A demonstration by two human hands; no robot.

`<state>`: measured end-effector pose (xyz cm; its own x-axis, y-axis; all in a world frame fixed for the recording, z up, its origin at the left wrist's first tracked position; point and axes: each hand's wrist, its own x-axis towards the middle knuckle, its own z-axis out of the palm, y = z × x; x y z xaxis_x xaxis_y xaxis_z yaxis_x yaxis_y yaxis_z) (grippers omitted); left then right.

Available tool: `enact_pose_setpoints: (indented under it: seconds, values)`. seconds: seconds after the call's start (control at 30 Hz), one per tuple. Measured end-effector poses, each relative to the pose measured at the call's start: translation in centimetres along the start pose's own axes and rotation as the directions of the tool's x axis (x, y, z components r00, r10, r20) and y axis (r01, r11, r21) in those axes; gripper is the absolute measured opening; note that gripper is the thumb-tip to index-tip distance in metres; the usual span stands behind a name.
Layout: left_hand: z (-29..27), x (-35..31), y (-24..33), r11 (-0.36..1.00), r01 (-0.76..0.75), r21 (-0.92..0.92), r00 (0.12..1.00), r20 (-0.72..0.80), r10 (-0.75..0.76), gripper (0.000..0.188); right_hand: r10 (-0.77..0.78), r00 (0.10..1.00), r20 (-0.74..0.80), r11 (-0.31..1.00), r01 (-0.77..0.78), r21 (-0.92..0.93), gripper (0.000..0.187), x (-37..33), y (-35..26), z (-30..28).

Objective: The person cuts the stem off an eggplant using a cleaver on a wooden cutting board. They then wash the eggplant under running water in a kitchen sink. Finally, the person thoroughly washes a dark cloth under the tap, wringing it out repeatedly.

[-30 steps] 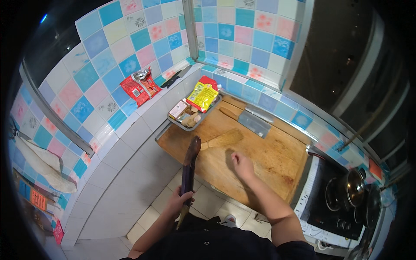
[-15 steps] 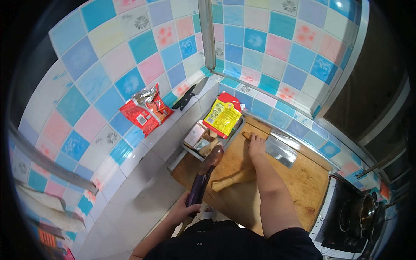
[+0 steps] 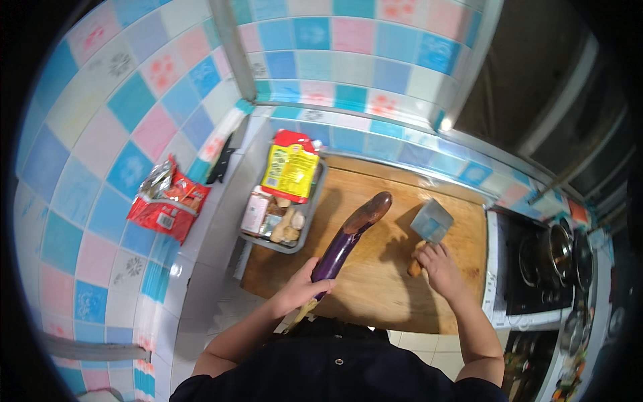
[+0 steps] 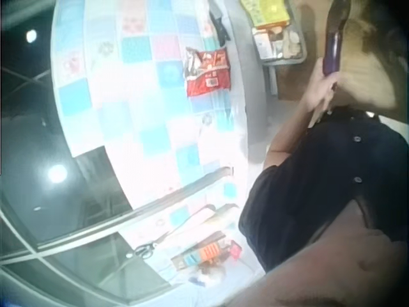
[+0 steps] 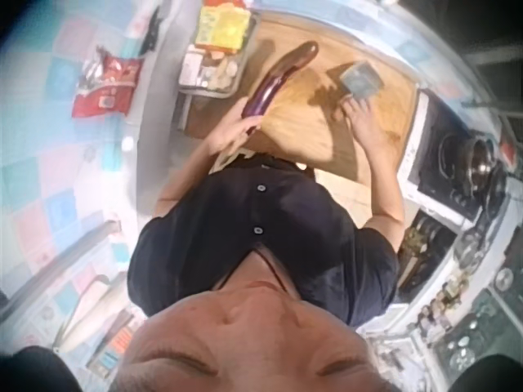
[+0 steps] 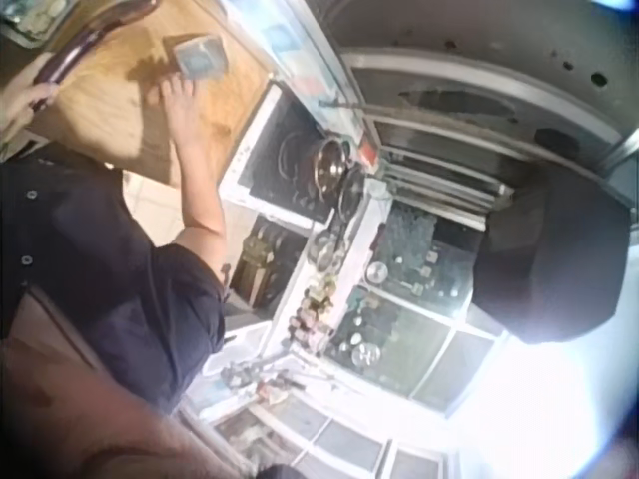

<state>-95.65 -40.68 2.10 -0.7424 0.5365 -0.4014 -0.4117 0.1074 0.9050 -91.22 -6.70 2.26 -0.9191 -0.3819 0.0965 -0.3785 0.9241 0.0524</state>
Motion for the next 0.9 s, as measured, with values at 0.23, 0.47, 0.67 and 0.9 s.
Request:
enact_pose_setpoints:
  seconds: [0.23,0.47,0.67,0.9]
  values:
    - [7.8,4.3,-0.7,0.698,-0.2,0.688,0.94,-0.067,0.335,0.066,0.213,0.96,0.183,0.964,-0.237,0.118,0.036,-12.3,-0.5,2.0]
    - [12.6,5.1,-0.8,0.299,-0.338,0.892,0.747,0.061,0.662,0.063,0.69,0.714,-0.118,0.71,-0.636,0.303,0.057,-12.9,-1.9,5.9]
    - [13.4,4.7,-0.4,0.092,-0.34,0.936,0.678,0.176,0.714,0.062,0.814,0.537,0.223,0.4,-0.796,0.455,0.065,-12.8,1.0,6.2]
    - [15.9,5.6,-1.8,0.668,-0.265,0.696,0.9,-0.07,0.43,0.049,0.512,0.584,0.63,-0.593,-0.291,0.751,0.029,-20.0,4.4,4.9]
